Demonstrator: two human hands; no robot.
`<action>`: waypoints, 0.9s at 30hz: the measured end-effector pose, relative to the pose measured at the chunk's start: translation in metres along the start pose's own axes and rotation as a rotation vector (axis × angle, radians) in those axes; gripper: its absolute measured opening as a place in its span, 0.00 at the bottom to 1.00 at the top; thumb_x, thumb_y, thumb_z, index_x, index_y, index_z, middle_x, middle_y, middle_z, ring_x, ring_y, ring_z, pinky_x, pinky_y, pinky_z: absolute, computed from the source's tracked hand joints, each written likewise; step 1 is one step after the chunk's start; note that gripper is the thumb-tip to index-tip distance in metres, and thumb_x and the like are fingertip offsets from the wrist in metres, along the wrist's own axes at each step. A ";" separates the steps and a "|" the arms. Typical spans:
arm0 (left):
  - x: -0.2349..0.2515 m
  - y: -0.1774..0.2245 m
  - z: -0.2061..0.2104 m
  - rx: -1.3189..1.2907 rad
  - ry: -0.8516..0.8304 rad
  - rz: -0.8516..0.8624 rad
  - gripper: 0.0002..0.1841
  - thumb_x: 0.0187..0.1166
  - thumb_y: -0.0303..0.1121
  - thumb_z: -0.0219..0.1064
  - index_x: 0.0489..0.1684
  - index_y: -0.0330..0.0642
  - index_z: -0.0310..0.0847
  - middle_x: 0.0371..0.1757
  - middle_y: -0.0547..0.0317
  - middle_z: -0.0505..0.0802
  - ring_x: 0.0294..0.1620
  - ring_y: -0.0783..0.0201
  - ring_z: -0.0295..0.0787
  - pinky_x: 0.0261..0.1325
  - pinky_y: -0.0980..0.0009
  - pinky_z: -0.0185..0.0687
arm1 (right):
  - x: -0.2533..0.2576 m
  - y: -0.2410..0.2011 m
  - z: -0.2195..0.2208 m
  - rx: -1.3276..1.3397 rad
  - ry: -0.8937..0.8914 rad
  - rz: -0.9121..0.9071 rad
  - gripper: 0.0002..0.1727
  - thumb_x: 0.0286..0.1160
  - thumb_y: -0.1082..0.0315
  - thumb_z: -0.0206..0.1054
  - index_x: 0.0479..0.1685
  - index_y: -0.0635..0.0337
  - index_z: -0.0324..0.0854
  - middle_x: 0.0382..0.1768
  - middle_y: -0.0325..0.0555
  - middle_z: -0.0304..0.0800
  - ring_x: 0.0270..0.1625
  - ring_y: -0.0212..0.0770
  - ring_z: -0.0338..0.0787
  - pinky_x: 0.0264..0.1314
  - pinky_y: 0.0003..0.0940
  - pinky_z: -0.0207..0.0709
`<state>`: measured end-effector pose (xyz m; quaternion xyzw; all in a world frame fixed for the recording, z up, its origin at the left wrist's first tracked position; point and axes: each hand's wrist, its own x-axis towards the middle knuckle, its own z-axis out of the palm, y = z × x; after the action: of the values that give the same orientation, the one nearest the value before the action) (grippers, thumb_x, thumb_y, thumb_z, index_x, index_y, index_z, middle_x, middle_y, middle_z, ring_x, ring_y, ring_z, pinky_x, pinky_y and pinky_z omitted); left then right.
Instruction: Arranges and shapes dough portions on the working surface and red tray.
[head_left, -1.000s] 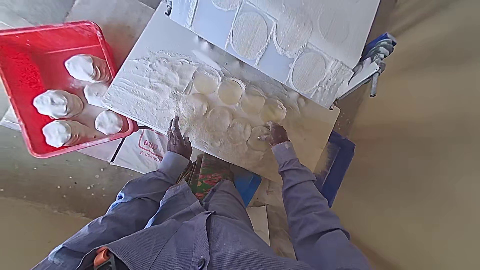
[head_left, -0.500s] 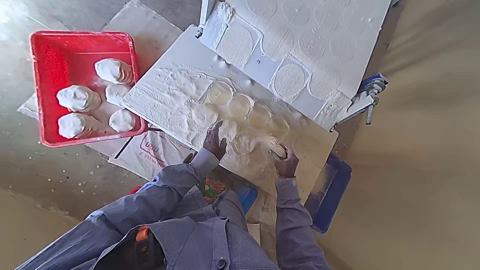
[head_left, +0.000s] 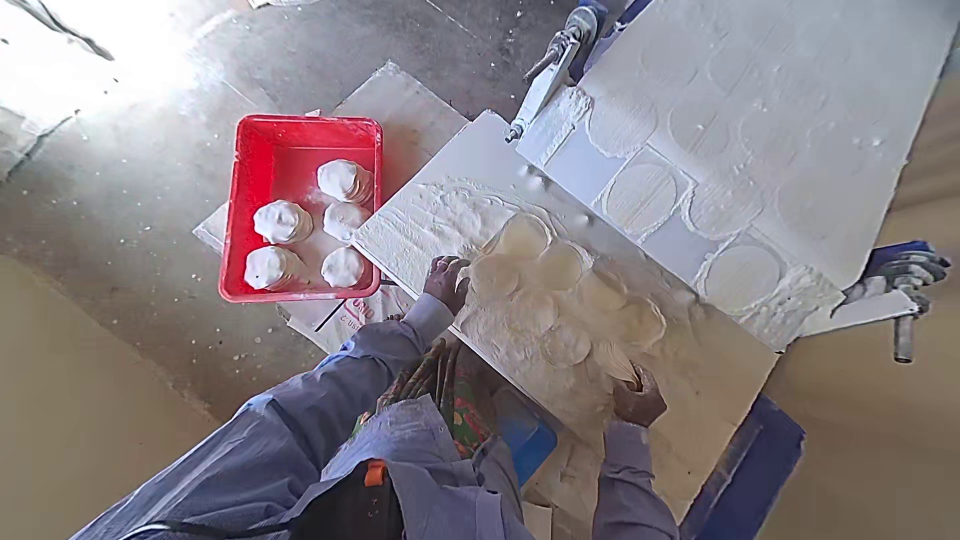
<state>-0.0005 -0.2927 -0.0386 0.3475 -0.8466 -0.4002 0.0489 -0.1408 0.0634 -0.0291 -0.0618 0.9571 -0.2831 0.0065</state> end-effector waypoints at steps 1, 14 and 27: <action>0.022 0.007 -0.002 0.030 -0.109 0.028 0.23 0.80 0.32 0.71 0.74 0.36 0.80 0.79 0.37 0.80 0.85 0.36 0.67 0.85 0.42 0.62 | -0.002 -0.006 -0.002 -0.010 0.005 0.000 0.21 0.65 0.74 0.76 0.58 0.77 0.87 0.59 0.72 0.90 0.64 0.65 0.90 0.71 0.60 0.76; 0.098 0.060 0.004 0.469 -0.761 -0.079 0.35 0.65 0.42 0.84 0.70 0.33 0.81 0.74 0.32 0.83 0.81 0.35 0.72 0.81 0.37 0.67 | -0.033 -0.108 -0.015 0.014 -0.240 -0.074 0.17 0.60 0.72 0.77 0.50 0.71 0.91 0.48 0.65 0.95 0.51 0.59 0.95 0.57 0.59 0.82; 0.080 0.011 -0.053 0.249 -0.643 0.003 0.28 0.75 0.33 0.75 0.75 0.35 0.79 0.74 0.38 0.85 0.78 0.41 0.78 0.81 0.42 0.69 | -0.016 -0.203 0.131 0.147 -0.280 -0.235 0.22 0.59 0.69 0.80 0.53 0.73 0.89 0.49 0.65 0.94 0.53 0.58 0.95 0.62 0.56 0.83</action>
<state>-0.0480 -0.3723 -0.0105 0.2059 -0.8616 -0.3826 -0.2625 -0.0950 -0.1748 -0.0294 -0.2114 0.9097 -0.3398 0.1111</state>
